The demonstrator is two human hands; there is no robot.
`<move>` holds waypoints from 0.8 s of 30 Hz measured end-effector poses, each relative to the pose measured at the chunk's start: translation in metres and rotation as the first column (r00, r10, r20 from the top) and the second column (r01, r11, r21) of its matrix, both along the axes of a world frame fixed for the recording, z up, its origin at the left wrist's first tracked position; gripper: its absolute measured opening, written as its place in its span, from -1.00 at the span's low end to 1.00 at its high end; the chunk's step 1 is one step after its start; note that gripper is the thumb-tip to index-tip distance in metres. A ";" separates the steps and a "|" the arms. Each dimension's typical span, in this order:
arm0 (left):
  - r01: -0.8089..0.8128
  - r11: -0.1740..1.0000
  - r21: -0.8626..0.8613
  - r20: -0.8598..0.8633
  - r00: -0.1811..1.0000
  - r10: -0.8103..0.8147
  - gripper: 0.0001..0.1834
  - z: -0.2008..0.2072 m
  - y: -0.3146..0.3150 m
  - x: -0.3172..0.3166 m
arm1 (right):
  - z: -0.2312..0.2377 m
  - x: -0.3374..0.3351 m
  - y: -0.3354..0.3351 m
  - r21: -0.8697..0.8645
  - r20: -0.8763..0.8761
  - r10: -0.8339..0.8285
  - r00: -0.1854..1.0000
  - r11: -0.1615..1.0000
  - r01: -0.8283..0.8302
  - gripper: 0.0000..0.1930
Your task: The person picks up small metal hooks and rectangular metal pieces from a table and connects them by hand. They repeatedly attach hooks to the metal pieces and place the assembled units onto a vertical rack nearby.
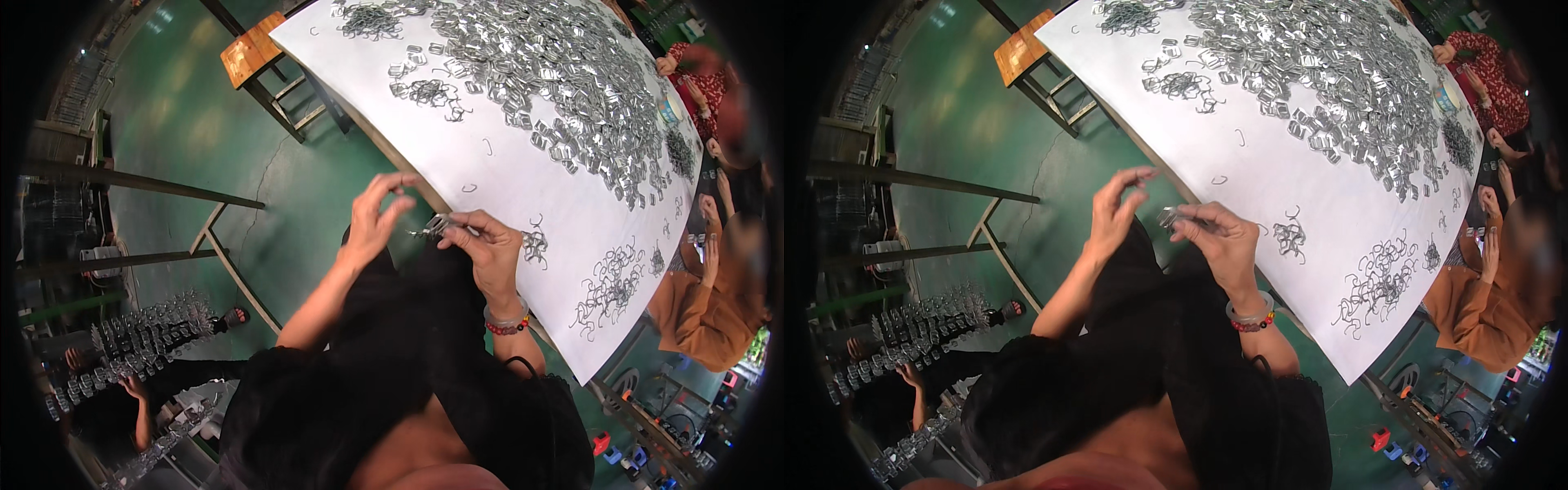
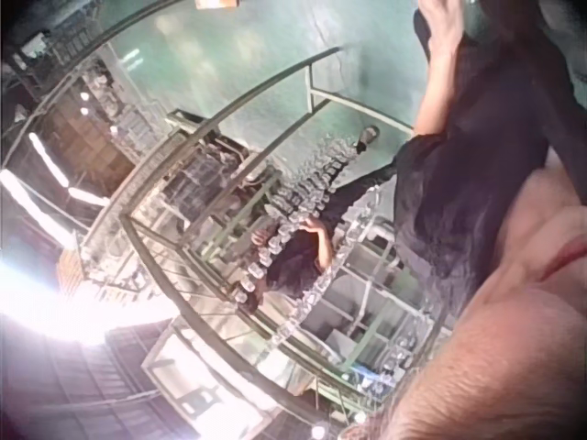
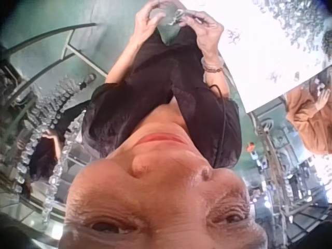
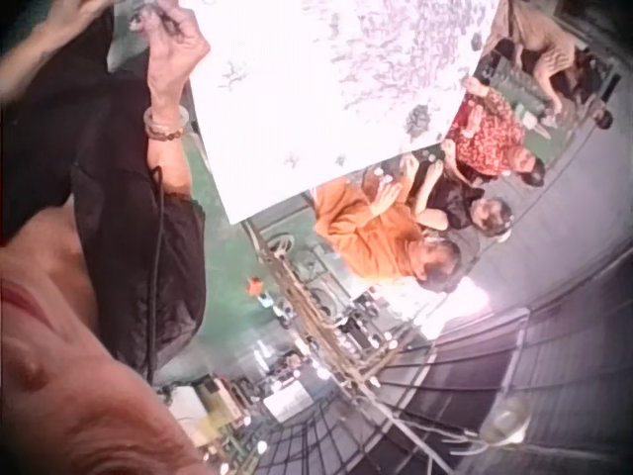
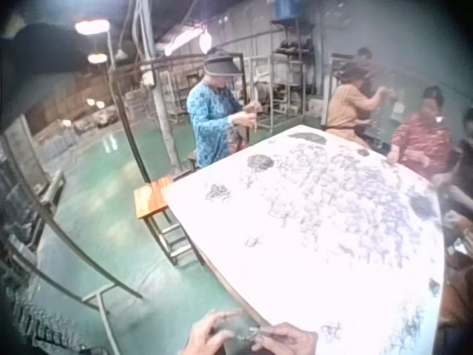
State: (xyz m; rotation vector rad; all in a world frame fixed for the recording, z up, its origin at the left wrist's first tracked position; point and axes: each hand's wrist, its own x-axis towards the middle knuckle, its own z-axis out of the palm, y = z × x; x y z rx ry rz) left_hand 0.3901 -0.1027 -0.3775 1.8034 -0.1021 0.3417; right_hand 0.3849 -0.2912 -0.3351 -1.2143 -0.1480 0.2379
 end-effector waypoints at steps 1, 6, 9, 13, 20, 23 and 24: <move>-0.009 0.990 0.142 0.008 1.000 0.008 -0.78 0.002 0.003 0.024 | -0.001 0.000 -0.003 -0.048 -0.031 0.032 0.999 0.998 -0.034 -0.86; -0.051 0.823 0.566 0.168 0.984 -0.054 -0.87 -0.026 0.010 0.157 | -0.006 0.003 -0.003 -0.038 -0.053 0.129 0.990 0.991 -0.131 -0.88; 0.044 0.700 0.713 0.119 0.976 -0.183 -0.89 -0.028 -0.001 0.203 | -0.008 0.006 -0.008 -0.029 -0.062 0.133 0.989 0.990 -0.135 -0.87; 0.152 0.493 0.857 0.020 0.945 -0.326 -0.87 -0.027 -0.014 0.228 | -0.014 0.008 -0.009 -0.019 -0.047 0.139 0.989 0.990 -0.140 -0.86; 0.058 0.468 0.882 0.086 0.956 -0.281 -0.88 -0.033 -0.033 0.224 | -0.010 0.006 -0.006 -0.037 -0.008 0.170 0.985 0.985 -0.170 -0.87; 0.066 0.678 0.733 0.046 0.988 -0.146 -0.79 -0.014 -0.034 0.208 | -0.005 0.001 0.000 -0.091 -0.008 0.142 0.990 0.986 -0.142 -0.87; 0.089 0.749 0.657 0.022 0.990 -0.137 -0.76 -0.010 -0.030 0.203 | -0.006 -0.001 0.001 -0.107 -0.015 0.133 0.991 0.985 -0.134 -0.87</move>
